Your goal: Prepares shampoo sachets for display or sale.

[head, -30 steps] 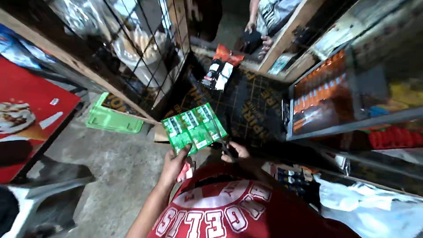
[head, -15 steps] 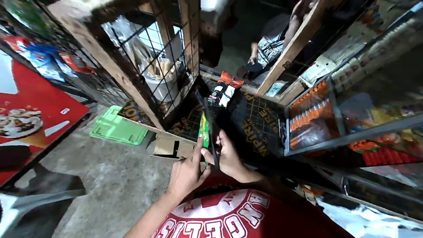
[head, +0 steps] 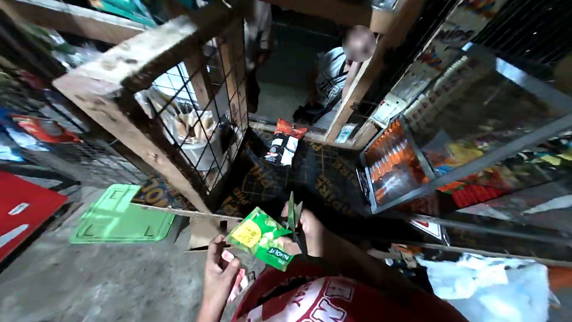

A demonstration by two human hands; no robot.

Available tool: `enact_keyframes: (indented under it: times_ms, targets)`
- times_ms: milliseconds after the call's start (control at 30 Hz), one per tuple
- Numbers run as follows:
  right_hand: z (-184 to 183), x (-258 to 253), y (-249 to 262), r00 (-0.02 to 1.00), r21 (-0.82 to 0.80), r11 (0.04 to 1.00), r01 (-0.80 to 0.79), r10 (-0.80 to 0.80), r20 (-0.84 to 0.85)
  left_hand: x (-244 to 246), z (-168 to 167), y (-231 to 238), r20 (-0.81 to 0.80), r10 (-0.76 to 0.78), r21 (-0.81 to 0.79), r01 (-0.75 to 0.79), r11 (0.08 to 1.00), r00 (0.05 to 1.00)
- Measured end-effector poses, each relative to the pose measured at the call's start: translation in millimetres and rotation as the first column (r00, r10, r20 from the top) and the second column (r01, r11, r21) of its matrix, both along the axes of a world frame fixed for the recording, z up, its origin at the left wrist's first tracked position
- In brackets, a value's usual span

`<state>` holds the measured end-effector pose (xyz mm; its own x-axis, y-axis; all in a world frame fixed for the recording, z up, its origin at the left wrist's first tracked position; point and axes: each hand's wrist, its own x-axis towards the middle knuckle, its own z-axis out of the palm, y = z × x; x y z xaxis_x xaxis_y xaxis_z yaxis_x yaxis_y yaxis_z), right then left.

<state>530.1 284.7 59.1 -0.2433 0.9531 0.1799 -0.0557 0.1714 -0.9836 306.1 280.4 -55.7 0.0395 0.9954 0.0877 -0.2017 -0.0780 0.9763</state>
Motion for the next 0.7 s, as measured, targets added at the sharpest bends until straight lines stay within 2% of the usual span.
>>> enact_keyframes:
  times_ms: [67, 100, 200, 300, 367, 467, 533, 633, 700]
  targets:
    - [1.5, -3.1, -0.3, 0.997, 0.004, 0.999, 0.047, -0.047, 0.063, -17.7, -5.5, -6.6, 0.056, -0.142, -0.187, 0.150, 0.971, 0.988]
    - [-0.8, -3.0, 0.7, 0.989, -0.007, 0.997, 0.081, -0.080, 0.122, -25.9, -10.8, -9.7, 0.123, -0.202, -0.230, 0.226, 0.947, 0.972]
    - [0.5, -2.1, 3.9, 0.921, -0.164, 0.959, 0.233, -0.163, 0.354, -34.6, -14.8, -7.9, 0.216, -0.275, -0.236, 0.324, 0.916, 0.937]
    - [-11.7, 5.2, 14.3, 0.874, -0.310, 0.872, 0.380, -0.228, 0.430, -28.0, -10.5, 7.2, 0.128, -0.312, -0.197, 0.332, 0.922, 0.941]
    - [-30.6, 10.8, 16.4, 0.836, -0.365, 0.809, 0.462, -0.259, 0.483, -25.5, -5.7, 14.1, 0.019, -0.342, -0.241, 0.336, 0.910, 0.940]
    - [-45.5, 26.2, 23.5, 0.703, -0.259, 0.770, 0.583, -0.317, 0.637, -19.5, -6.6, 25.3, 0.007, -0.385, -0.269, 0.373, 0.888, 0.923]
    - [-33.1, 38.9, 30.4, 0.661, -0.199, 0.735, 0.648, -0.412, 0.627, -17.4, -8.1, 30.1, 0.032, -0.397, -0.262, 0.391, 0.882, 0.917]
    - [-3.4, 50.9, 31.6, 0.682, -0.213, 0.671, 0.710, -0.581, 0.445, -16.3, -6.3, 29.7, 0.080, -0.354, -0.285, 0.361, 0.888, 0.932]
    - [12.5, 55.3, 25.8, 0.676, -0.162, 0.692, 0.704, -0.582, 0.451, -14.5, -4.1, 27.8, 0.128, -0.304, -0.335, 0.329, 0.883, 0.944]
